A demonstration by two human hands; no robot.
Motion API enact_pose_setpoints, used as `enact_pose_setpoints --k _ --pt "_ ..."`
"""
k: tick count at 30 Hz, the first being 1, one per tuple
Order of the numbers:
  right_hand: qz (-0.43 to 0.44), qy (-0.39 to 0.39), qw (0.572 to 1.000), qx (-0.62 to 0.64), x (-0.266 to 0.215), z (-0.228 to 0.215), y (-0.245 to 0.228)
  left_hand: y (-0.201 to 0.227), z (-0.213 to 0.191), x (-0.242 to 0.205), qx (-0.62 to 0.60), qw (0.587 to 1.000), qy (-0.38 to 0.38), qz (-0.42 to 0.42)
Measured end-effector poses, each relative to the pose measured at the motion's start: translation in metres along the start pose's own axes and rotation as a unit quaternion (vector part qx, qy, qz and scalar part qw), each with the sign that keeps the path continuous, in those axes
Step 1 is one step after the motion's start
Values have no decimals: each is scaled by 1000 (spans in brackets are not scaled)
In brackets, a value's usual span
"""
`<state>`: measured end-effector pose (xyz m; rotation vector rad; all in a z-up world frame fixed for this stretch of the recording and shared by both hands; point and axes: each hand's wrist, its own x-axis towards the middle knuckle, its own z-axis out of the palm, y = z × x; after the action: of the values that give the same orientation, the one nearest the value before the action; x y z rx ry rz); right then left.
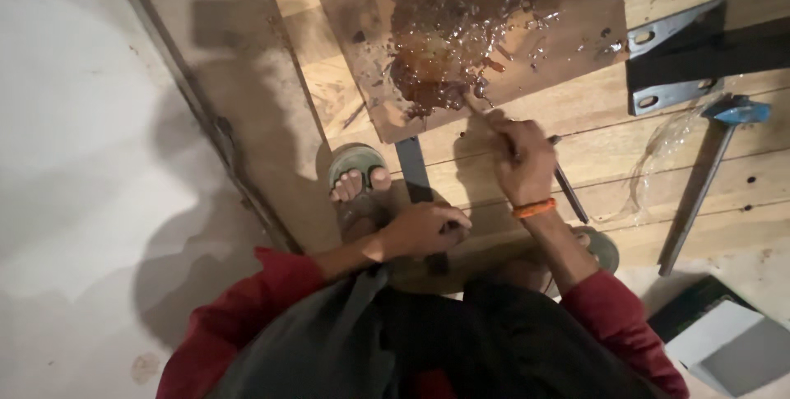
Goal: The person works on a wooden assembly, using a hammer to tap a small metal piece and a hex key to tighten fasteners on a metal bracket. The person then applies a brown liquid substance to a separate piece of wood using a small brush.
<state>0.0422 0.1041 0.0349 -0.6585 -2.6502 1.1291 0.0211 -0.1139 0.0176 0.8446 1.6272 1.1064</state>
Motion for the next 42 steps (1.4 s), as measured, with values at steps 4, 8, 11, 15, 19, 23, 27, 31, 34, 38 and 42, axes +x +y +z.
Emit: enact_pose_setpoints --k 4,8,11,15,19,23,27,31,34,38,42 --pt "-26 -27 998 44 -4 10 -6 -2 -2 6 42 996 -43 -59" --pt "26 19 999 27 -5 8 -8 -7 -1 -1 41 995 -58 -73" --pt "-32 -17 999 -11 -4 10 -5 -6 0 -1 56 998 -25 -27" --pt "50 -19 998 28 -8 15 -2 -6 0 -3 49 996 -48 -55" --pt "167 -52 976 131 -13 11 -6 -2 -5 1 45 996 -49 -54" --pt "279 -69 899 329 -12 -1 -2 3 -8 2 50 995 -56 -64" --pt "300 -78 836 453 -15 -14 -1 7 -10 0 27 995 -57 -72" --pt "309 -75 789 526 -17 -21 -1 5 -7 1 4 999 -38 -31" --pt "305 -78 781 539 -17 -23 -2 1 -6 0 8 999 -36 -21" --pt "313 -60 766 558 -19 -32 1 -10 -6 -1 -2 998 -56 -15" --pt "274 -57 760 587 -52 -59 3 -16 -3 -2 14 999 -44 0"
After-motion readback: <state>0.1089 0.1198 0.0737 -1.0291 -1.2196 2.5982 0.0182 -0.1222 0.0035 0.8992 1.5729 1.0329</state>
